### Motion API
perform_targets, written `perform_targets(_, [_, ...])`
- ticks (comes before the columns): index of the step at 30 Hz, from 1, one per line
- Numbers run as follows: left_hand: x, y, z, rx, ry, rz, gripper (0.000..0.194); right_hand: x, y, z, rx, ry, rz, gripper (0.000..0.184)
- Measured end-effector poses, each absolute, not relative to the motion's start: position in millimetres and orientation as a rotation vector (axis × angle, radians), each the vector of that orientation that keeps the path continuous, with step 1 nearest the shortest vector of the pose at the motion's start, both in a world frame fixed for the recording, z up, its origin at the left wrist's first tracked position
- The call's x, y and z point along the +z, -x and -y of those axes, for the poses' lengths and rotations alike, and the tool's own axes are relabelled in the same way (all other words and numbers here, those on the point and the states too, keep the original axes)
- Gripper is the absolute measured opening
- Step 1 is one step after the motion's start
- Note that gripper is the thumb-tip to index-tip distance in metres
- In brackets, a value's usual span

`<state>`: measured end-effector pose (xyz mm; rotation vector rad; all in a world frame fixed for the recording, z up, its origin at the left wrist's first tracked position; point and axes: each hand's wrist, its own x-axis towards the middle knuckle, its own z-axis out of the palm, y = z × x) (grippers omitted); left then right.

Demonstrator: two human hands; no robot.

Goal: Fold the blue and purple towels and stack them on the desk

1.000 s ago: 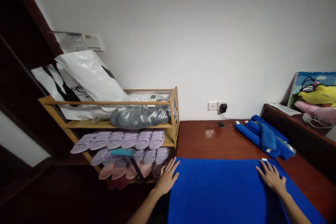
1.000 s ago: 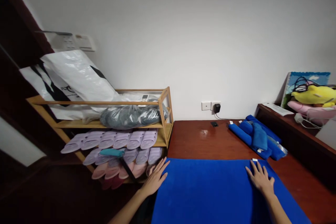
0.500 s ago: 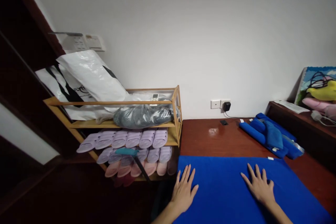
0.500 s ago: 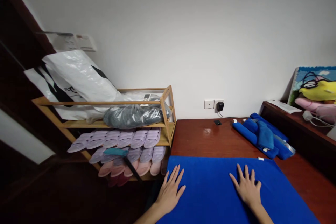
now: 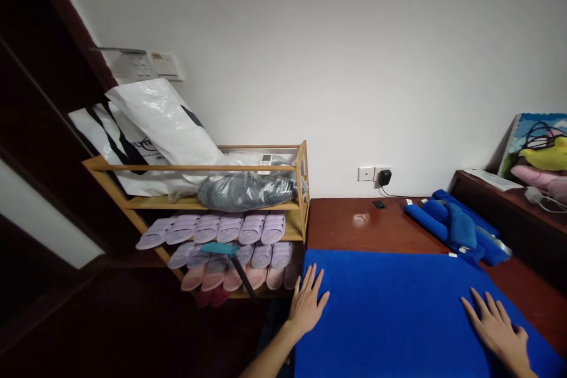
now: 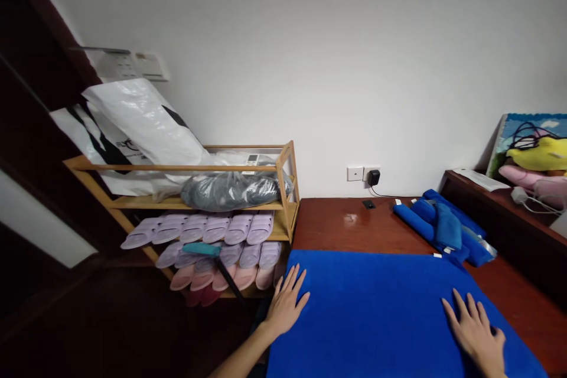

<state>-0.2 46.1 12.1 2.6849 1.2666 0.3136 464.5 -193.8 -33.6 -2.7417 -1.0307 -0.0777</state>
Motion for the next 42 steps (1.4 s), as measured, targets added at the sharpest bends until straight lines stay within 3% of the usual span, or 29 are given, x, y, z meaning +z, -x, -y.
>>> perform_targets(4, [16.4,-1.7,-48.5,0.297,-2.679,-1.259,0.056,-30.0,-475.4,203.5,0.087,2.756,1.114,0.066])
perform_targets(17, [16.8,2.9,-24.2,0.340,-2.538,-1.297,0.054,-43.8,-407.7,191.1,-0.067,2.689,1.072,0.074])
perform_targets(23, [23.1,0.5,-20.2,0.294,-2.526,-1.316,0.055,-52.9,-377.2,211.9,-0.135,2.730,1.302,0.063])
perform_targets(42, [27.3,0.0,-15.6,0.239,-2.499,-1.353,0.057,-50.7,-379.6,209.5,-0.073,2.648,1.139,0.065])
